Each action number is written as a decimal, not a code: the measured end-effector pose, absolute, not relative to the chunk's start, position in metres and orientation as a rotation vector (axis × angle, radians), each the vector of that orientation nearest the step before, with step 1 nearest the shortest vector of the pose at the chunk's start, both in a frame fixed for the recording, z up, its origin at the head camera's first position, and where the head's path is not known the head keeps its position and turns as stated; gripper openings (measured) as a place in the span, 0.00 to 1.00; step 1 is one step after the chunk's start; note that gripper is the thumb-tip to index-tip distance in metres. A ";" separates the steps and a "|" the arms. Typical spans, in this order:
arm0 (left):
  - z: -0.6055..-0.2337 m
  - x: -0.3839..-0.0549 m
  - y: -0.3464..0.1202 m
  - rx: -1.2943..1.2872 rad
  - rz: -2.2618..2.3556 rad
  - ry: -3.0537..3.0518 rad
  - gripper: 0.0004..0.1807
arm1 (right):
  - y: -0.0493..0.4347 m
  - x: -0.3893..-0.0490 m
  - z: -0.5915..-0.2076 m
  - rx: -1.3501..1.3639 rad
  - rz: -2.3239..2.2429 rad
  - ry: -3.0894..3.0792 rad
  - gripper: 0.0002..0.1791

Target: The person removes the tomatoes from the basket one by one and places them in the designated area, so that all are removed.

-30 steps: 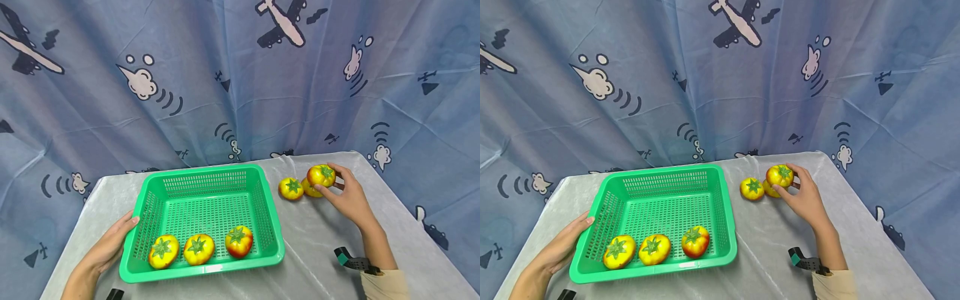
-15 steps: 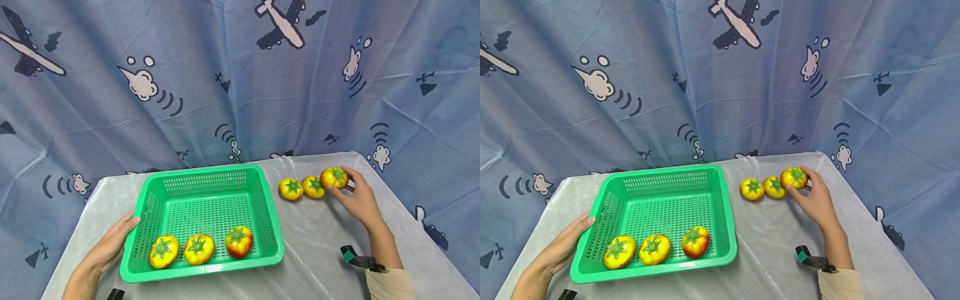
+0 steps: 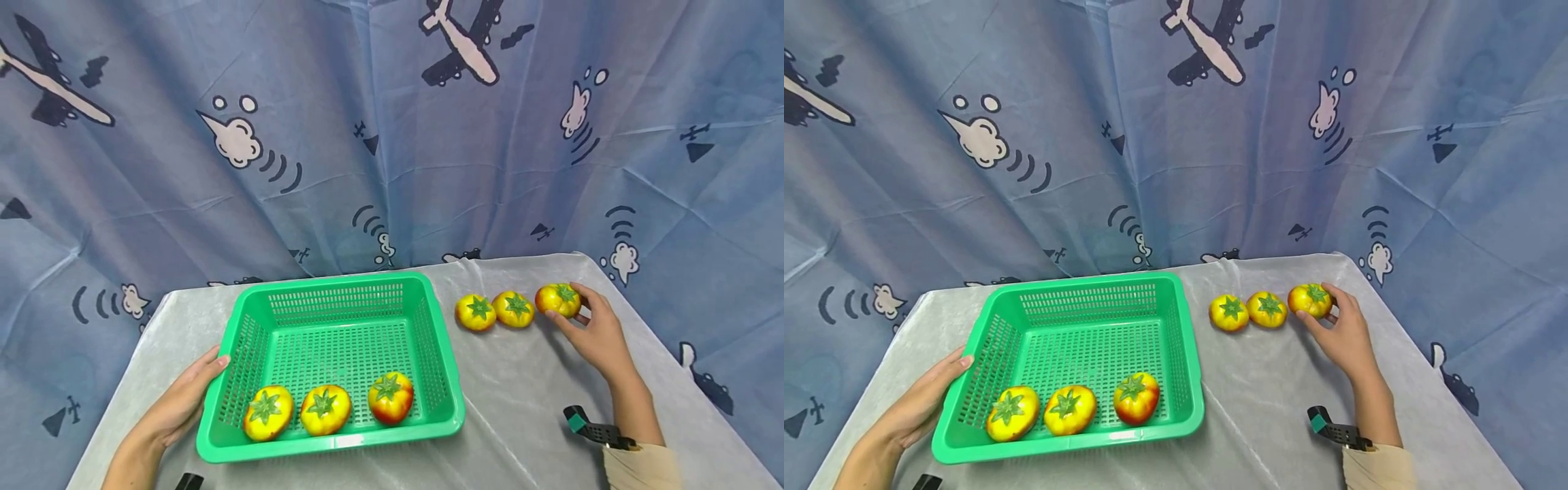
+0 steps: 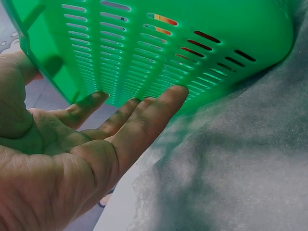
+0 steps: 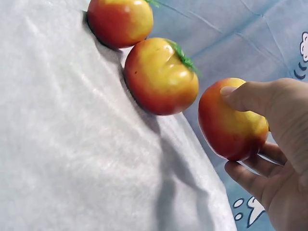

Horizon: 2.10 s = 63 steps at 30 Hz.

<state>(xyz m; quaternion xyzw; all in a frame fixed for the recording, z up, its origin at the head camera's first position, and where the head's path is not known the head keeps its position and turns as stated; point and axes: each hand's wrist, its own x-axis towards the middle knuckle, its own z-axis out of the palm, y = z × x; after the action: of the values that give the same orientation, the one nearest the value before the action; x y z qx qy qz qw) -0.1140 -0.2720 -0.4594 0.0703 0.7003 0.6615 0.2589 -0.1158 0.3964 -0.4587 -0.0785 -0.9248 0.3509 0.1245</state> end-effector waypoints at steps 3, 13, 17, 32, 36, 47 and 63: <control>-0.460 -0.114 -0.271 0.159 1.788 1.909 0.41 | 0.399 -0.117 -0.465 -0.256 1.044 -2.706 0.46; -0.463 -0.114 -0.274 0.190 1.799 1.884 0.41 | 0.401 -0.121 -0.479 -0.264 1.057 -2.738 0.45; -0.462 -0.115 -0.274 0.199 1.802 1.881 0.41 | 0.401 -0.122 -0.482 -0.256 1.043 -2.756 0.45; -0.464 -0.115 -0.275 0.271 1.828 1.839 0.41 | 0.398 -0.121 -0.482 -0.174 0.989 -2.790 0.43; -0.464 -0.114 -0.275 0.277 1.829 1.837 0.40 | 0.395 -0.122 -0.481 -0.174 1.008 -2.798 0.43; -0.460 -0.114 -0.271 0.168 1.794 1.913 0.40 | 0.393 -0.123 -0.480 -0.161 1.007 -2.817 0.43; -0.459 -0.114 -0.271 0.167 1.796 1.913 0.40 | 0.393 -0.122 -0.473 -0.148 1.041 -2.814 0.48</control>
<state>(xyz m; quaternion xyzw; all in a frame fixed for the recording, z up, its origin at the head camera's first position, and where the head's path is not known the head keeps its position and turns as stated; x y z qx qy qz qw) -0.1141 -0.2711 -0.4592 0.0616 0.7038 0.6608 0.2536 -0.1221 0.3933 -0.4734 -0.0490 -0.9345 0.3458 0.0686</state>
